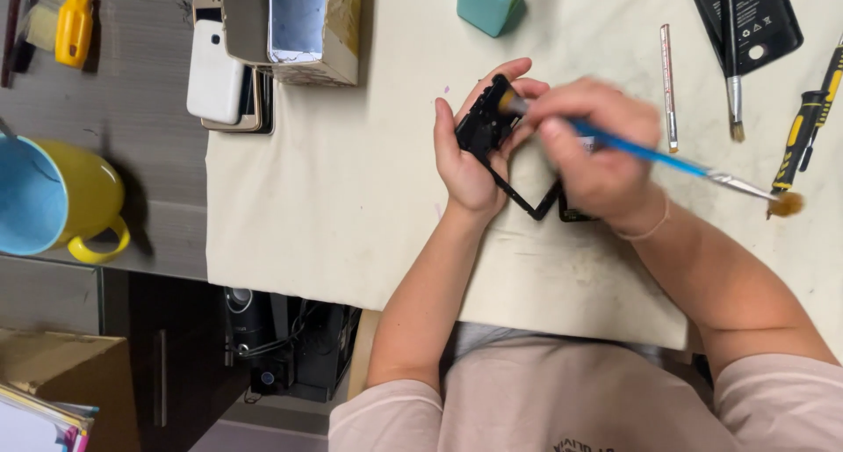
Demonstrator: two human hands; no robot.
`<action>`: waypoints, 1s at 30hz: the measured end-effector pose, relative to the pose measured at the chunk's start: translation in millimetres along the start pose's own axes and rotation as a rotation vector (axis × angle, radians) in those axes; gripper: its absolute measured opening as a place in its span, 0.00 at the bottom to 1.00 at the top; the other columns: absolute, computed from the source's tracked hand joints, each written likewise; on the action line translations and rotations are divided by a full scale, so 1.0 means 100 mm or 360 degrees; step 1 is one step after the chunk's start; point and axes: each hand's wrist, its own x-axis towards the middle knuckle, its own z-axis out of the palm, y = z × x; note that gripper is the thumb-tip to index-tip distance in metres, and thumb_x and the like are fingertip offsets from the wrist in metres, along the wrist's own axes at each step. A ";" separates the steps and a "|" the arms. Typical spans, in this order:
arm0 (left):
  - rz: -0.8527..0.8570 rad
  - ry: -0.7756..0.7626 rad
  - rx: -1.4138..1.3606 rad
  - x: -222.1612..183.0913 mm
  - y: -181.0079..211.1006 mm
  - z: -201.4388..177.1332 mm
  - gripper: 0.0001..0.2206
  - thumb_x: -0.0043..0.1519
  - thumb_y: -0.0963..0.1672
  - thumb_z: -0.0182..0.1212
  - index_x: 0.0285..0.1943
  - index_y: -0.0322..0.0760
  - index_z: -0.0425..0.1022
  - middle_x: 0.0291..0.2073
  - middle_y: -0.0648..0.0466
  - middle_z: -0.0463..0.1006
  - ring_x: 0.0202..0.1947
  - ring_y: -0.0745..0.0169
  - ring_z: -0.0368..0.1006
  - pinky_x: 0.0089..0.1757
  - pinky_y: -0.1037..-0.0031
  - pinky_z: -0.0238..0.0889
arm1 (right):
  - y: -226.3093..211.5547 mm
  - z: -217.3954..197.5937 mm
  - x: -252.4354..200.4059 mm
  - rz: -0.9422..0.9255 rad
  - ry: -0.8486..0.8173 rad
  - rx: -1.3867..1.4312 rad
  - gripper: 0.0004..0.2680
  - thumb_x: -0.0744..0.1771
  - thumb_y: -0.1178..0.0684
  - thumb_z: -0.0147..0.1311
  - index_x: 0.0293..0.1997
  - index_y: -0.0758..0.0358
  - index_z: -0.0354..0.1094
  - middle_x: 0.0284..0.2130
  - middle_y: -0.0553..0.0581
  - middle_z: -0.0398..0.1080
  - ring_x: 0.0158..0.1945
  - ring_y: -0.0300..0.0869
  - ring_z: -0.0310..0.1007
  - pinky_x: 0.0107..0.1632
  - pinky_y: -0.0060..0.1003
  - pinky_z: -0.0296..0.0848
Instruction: Cleaning the exterior frame of a mobile phone using a brush and cleaning solution to remove residue.
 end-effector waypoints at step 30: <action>-0.0070 0.0171 -0.0121 0.05 -0.06 -0.06 0.43 0.70 0.64 0.27 0.68 0.22 0.67 0.46 0.36 0.77 0.47 0.45 0.77 0.52 0.50 0.74 | 2.15 -0.98 -0.60 -0.0029 0.0852 0.0026 0.06 0.77 0.56 0.44 0.57 0.69 0.56 0.40 0.80 0.72 0.32 0.58 0.72 0.37 0.45 0.70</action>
